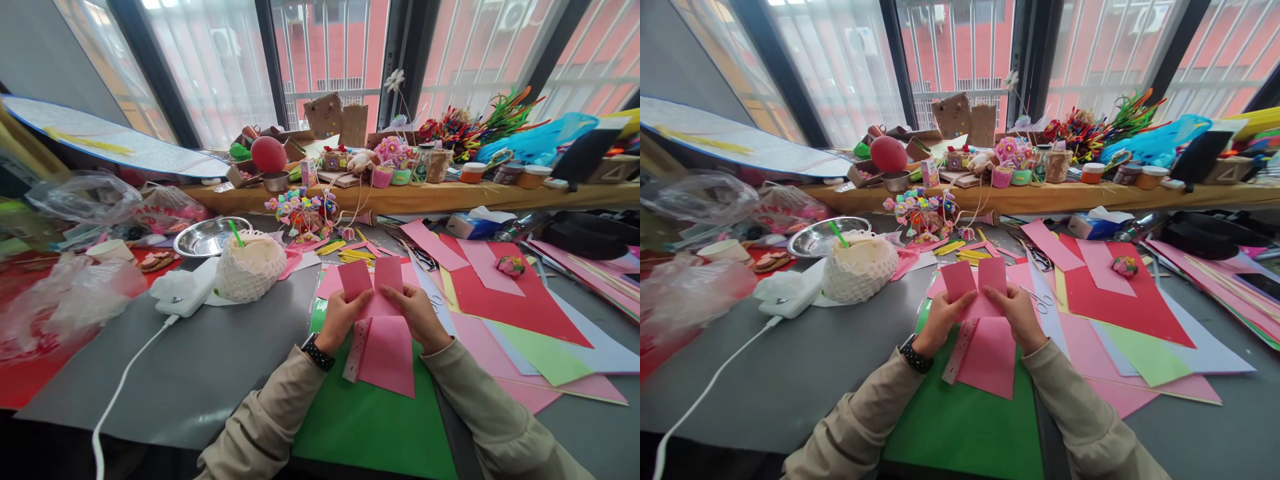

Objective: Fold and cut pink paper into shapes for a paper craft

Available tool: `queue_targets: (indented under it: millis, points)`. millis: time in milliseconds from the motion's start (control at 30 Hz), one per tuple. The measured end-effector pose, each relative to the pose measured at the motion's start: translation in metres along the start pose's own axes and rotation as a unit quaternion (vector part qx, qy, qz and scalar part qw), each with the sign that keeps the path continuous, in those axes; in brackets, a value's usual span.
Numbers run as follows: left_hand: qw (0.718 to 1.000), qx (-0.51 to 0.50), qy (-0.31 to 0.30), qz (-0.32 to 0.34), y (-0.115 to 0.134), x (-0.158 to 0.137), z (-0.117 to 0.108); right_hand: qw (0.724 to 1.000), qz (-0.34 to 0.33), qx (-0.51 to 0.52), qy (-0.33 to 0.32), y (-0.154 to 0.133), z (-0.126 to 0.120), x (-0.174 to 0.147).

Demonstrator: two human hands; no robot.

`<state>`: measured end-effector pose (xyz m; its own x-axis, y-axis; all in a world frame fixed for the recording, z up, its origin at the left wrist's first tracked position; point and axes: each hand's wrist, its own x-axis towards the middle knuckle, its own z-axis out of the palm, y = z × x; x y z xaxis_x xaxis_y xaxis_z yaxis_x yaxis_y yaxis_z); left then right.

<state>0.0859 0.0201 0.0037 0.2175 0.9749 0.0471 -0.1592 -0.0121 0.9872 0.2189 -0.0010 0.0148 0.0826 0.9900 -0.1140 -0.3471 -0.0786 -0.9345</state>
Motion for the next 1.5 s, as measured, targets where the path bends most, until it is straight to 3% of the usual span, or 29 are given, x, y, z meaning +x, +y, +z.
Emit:
queue_targets:
  millis: [167, 300, 367, 600, 833, 1033, 1233, 1433, 1500]
  points:
    - [1.000, -0.006, 0.009, -0.008, 0.002, 0.001, -0.001, 0.996, 0.002, -0.086, -0.031, 0.000, -0.007, 0.003]
    - [0.999, -0.002, -0.042, -0.017, -0.001, 0.003, -0.003, 0.993, -0.014, -0.115, -0.008, -0.001, -0.012, 0.006]
    - [0.998, 0.009, -0.055, -0.015, -0.004, 0.004, -0.003, 0.993, -0.022, -0.113, 0.006, -0.001, -0.013, 0.007]
    - [0.999, 0.043, -0.015, 0.020, -0.007, 0.004, -0.002, 0.999, -0.017, -0.041, 0.013, 0.004, -0.007, 0.007]
    - [1.000, -0.008, 0.012, -0.020, -0.003, 0.005, -0.006, 0.995, -0.033, -0.019, 0.088, 0.002, -0.014, 0.012]
    - [0.999, -0.018, 0.003, -0.042, 0.003, 0.007, -0.006, 0.996, -0.040, -0.011, 0.080, -0.002, -0.014, 0.013]
    - [0.991, 0.130, 0.001, 0.008, 0.005, 0.013, -0.014, 0.996, -0.045, -0.011, 0.080, 0.000, -0.019, 0.016]
    - [0.978, 0.124, 0.105, 0.127, 0.005, 0.021, -0.023, 0.997, -0.035, -0.047, 0.050, 0.002, -0.014, 0.013]
    - [0.976, 0.131, 0.092, 0.145, 0.006, 0.019, -0.022, 0.997, -0.029, -0.076, 0.015, 0.002, -0.011, 0.011]
